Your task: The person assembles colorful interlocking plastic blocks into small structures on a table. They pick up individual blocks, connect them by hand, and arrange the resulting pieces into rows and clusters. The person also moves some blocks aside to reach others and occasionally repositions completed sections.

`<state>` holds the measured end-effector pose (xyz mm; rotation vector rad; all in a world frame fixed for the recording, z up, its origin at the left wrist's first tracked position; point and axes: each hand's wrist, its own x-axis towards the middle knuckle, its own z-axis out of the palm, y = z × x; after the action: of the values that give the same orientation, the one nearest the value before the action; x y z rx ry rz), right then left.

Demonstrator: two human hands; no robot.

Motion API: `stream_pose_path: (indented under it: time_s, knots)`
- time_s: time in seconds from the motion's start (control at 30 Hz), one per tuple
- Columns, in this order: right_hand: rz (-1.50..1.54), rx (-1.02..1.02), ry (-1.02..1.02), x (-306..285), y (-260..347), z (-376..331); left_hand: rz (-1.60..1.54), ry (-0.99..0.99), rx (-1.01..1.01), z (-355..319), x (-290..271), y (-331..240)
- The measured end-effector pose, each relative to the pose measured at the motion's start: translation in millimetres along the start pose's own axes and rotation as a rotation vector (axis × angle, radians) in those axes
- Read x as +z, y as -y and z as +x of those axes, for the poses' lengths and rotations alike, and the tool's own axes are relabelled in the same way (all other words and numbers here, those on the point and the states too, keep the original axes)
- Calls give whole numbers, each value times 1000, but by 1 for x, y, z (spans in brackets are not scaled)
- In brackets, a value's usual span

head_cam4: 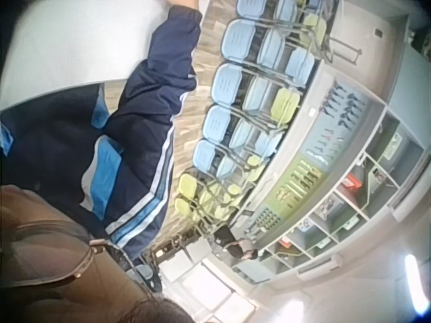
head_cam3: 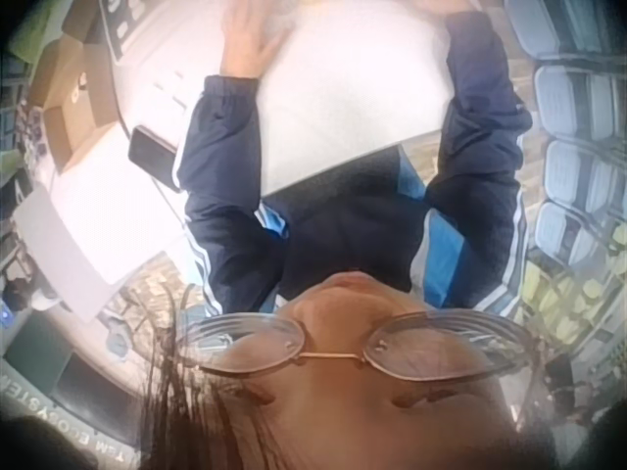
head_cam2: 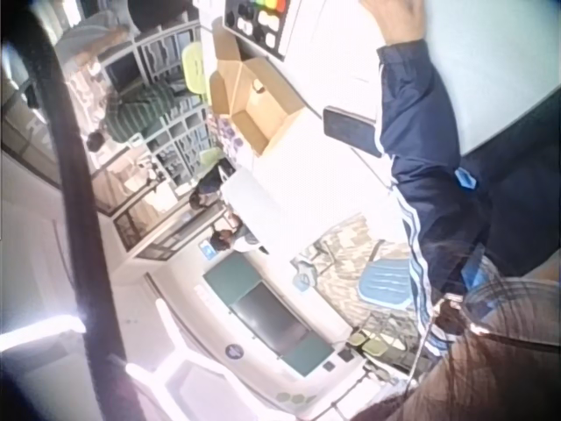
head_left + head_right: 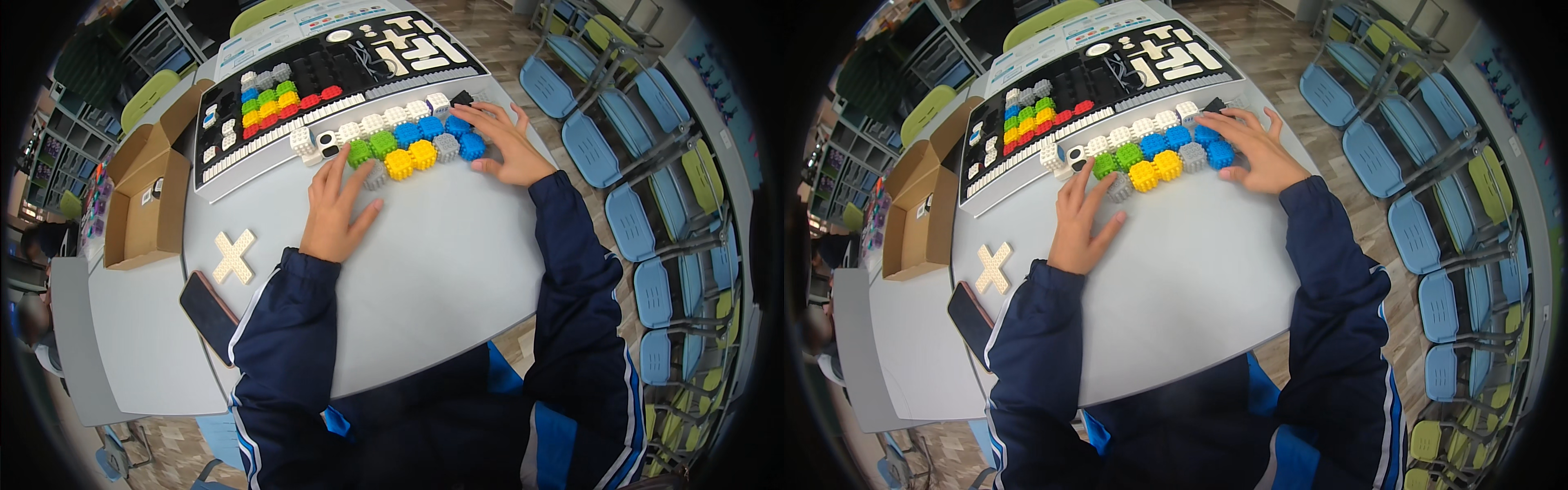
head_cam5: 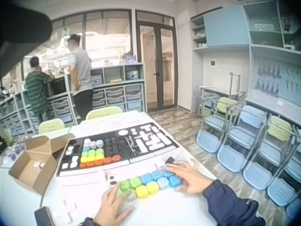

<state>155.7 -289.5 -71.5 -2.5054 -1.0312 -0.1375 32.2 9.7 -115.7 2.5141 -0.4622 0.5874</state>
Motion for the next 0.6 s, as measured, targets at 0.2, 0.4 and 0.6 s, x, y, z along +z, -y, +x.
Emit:
stream_pose_path:
  time_s: [0.2, 0.4, 0.6]
  knots:
    - [-56, 43, 77, -2, -6, 1, -9, -3, -1, 0, 0, 1]
    - [-17, -15, -2, 3, -5, 0, -21, -2, -2, 0, -1, -1]
    - [-46, -34, 8, 2, -3, 1, -42, -3, -12, 0, 0, 1]
